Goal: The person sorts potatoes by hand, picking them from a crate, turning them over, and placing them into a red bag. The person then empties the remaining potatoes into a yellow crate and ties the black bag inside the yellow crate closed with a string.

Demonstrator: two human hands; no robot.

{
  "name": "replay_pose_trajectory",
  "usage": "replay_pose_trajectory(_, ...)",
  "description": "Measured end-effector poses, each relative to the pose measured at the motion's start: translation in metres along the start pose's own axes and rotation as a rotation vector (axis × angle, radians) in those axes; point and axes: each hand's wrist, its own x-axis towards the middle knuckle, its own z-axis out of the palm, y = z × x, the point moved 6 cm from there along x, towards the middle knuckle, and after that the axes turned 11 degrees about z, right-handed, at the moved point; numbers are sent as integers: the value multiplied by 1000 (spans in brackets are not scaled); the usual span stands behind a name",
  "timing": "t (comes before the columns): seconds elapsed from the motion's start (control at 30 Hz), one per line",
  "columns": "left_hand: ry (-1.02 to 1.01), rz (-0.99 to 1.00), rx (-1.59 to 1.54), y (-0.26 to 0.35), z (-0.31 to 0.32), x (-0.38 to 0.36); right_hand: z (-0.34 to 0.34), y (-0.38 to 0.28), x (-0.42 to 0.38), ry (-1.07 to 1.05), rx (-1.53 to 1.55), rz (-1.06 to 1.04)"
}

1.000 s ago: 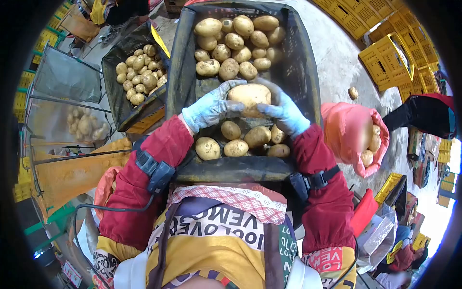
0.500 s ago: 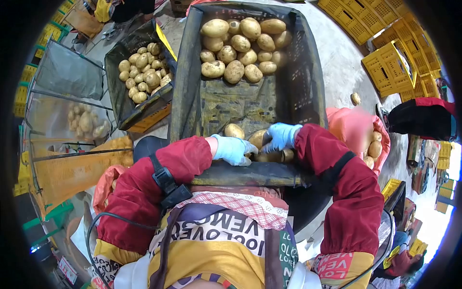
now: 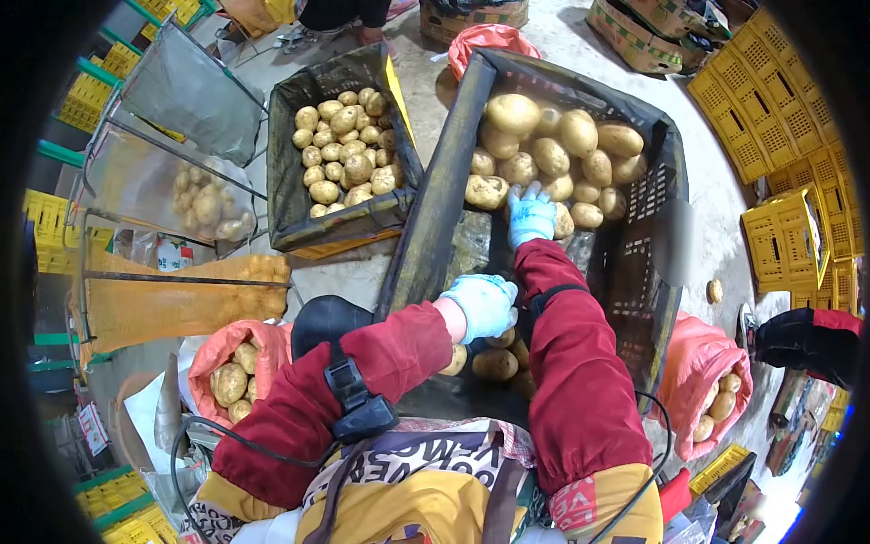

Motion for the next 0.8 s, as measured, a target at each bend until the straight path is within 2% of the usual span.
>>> replay_pose_trajectory(0.1,38,-69,-27,-3,-4,-1,-20,8,-13,-148,104,-73)
replay_pose_trajectory(0.13,81,-88,-54,-5,-6,-3,-20,12,-18,-187,220,-35)
replay_pose_trajectory(0.17,69,-96,-57,-5,-8,-4,-13,23,-27,-270,589,30)
replay_pose_trajectory(0.23,48,-115,-42,-6,-11,-7,7,44,-55,-677,1615,328)
replay_pose_trajectory(0.27,61,-96,5,-4,-13,-8,1,40,-70,-981,2196,240)
replay_pose_trajectory(0.3,80,-103,-21,-5,-15,-8,-17,54,-89,-1051,2363,250)
replay_pose_trajectory(0.37,129,-84,-57,-11,-10,-5,-59,73,-121,-1106,2478,355)
replay_pose_trajectory(0.4,143,-16,-73,-8,-12,-6,-73,78,-132,-1349,2588,184)
replay_pose_trajectory(0.43,158,51,-88,-5,-15,-6,-76,87,-142,-1317,2595,202)
replay_pose_trajectory(0.5,271,138,-311,-9,-12,3,-86,101,-159,-1012,2609,432)
replay_pose_trajectory(0.57,127,65,-875,-5,-8,1,-98,108,-178,-1075,2670,419)
replay_pose_trajectory(0.63,173,42,-1209,-5,-10,-4,-115,113,-190,-898,2511,76)
replay_pose_trajectory(0.67,137,48,-1333,3,-15,-10,-124,111,-195,-1081,2462,-125)
replay_pose_trajectory(0.7,104,50,-1454,10,-20,-15,-130,113,-200,-831,2414,-143)
replay_pose_trajectory(0.73,28,-14,-1602,9,-13,-16,-128,114,-201,-749,2286,-161)
replay_pose_trajectory(0.77,34,-27,-1592,7,-8,-15,-125,116,-202,-668,2158,-177)
replay_pose_trajectory(0.8,-12,117,-1651,16,-6,-12,-123,114,-202,-629,2102,-217)
